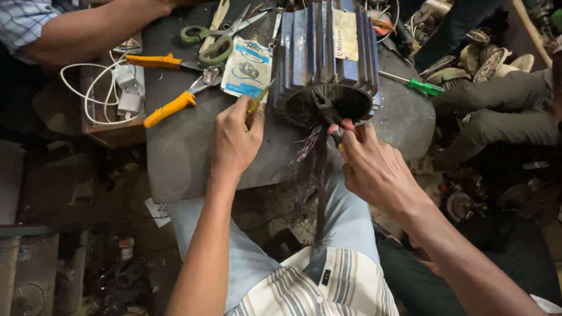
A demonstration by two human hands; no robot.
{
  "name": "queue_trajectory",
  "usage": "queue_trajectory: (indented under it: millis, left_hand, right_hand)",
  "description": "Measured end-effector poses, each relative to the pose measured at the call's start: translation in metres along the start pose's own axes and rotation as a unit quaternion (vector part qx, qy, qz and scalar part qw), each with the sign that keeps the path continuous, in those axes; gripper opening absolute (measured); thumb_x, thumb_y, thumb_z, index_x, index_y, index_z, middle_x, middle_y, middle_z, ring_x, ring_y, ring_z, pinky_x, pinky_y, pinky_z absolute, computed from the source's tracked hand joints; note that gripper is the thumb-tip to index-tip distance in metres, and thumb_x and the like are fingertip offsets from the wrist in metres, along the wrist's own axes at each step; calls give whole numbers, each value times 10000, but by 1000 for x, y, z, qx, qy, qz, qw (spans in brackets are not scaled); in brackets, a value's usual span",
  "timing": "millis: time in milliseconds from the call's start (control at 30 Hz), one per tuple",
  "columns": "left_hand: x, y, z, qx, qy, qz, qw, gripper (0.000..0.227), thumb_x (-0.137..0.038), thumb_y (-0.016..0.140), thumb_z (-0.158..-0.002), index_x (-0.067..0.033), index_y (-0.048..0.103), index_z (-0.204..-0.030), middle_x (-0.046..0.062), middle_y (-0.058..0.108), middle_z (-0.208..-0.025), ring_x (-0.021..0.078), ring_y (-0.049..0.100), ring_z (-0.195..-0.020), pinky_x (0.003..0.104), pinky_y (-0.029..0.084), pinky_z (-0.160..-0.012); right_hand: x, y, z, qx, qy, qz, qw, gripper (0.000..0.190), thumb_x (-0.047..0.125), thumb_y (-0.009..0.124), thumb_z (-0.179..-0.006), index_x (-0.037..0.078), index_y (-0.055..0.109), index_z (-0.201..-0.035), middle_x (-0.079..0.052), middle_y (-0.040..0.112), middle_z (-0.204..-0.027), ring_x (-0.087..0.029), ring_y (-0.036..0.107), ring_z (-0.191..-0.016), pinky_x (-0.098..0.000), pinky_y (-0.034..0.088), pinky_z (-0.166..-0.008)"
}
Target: The person uses pliers and a screwdriver to strip and pull wires from a blue electric motor placed on a workbench. They repeatedly cut and extract wire bundles while another person works nearby.
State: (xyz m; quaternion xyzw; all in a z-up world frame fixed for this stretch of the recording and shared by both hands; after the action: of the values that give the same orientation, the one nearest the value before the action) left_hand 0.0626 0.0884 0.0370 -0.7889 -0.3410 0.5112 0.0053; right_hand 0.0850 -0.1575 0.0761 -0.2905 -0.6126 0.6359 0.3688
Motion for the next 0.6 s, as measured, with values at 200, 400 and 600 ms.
queue_trajectory:
  millis: [200,400,600]
  left_hand:
    - [-2,0,0,-8,5,-1,1000,178,-121,655,-1002,31,584,-943,239,674,-843,448,660,-774,491,478,-639]
    - [-3,0,-3,-14,26,-18,999,174,-132,658,-1006,20,593,-951,233,681,-856,447,660,-803,491,486,-649]
    - [3,3,-1,3,-25,-34,999,195,-152,658,-997,21,599,-929,239,674,-820,452,657,-741,515,468,-629]
  right_hand:
    - [-8,-8,2,22,50,-154,987,371,172,648,-907,-31,493,-1176,-239,534,-1070,-427,602,-939,-527,496,-814]
    - [-24,0,9,79,220,-563,793,366,215,503,-908,33,590,-1214,-145,631,-1135,-296,680,-1009,-462,556,-883]
    - [-8,-12,8,49,95,-797,594,413,163,459,-900,27,547,-1280,-230,626,-1297,-373,659,-1126,-545,569,-926]
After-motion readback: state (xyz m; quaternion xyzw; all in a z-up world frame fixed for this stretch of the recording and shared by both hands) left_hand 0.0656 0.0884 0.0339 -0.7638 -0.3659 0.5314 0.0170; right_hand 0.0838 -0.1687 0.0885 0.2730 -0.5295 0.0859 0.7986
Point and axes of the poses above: each hand's wrist, its own z-axis away from the middle knuckle, its own y-axis out of the palm, x = y × z, the point moved 5 cm from there along -z, towards the middle knuckle
